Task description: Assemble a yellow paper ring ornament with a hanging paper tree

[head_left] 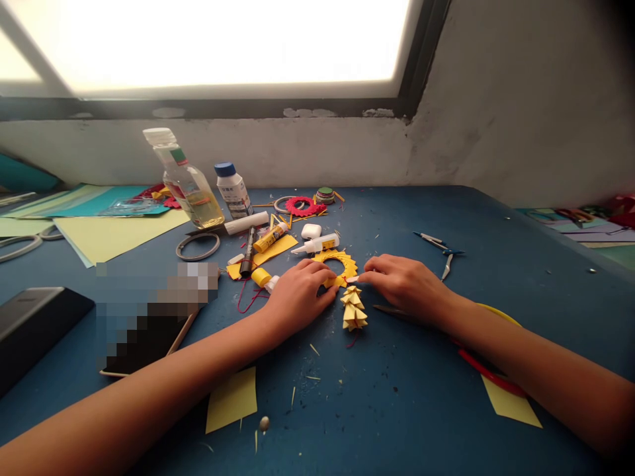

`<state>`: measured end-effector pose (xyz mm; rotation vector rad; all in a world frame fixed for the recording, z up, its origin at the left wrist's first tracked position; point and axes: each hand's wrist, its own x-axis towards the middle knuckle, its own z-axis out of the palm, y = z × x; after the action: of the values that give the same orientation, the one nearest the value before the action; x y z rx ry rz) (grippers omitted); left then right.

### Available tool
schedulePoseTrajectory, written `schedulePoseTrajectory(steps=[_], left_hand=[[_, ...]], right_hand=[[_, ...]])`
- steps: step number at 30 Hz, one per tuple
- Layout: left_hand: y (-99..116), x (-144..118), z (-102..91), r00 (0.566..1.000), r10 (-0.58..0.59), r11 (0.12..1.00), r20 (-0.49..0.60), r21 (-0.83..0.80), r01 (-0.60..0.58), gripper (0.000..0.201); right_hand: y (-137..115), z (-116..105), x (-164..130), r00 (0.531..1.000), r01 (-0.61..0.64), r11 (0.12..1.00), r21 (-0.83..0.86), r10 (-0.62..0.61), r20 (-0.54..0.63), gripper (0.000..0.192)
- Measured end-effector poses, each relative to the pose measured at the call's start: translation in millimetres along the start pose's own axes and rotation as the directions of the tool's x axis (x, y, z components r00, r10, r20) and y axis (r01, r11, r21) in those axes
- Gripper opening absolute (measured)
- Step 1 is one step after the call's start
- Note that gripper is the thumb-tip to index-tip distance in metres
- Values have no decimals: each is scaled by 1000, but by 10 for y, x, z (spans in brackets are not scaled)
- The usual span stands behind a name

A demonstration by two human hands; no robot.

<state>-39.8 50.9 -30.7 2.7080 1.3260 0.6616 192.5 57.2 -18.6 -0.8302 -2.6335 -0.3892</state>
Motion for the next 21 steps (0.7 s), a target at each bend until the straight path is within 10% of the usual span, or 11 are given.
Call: schedulePoseTrajectory(steps=[12, 21], left_hand=[[8, 1, 0, 1000, -7, 1000, 0, -5, 7, 23], [3, -6, 4, 1000, -5, 1000, -12, -9, 5, 22]], right_hand=[[52, 40, 10, 980, -200, 942, 268, 198, 37, 19], [42, 32, 31, 993, 62, 987, 147, -47, -105, 25]])
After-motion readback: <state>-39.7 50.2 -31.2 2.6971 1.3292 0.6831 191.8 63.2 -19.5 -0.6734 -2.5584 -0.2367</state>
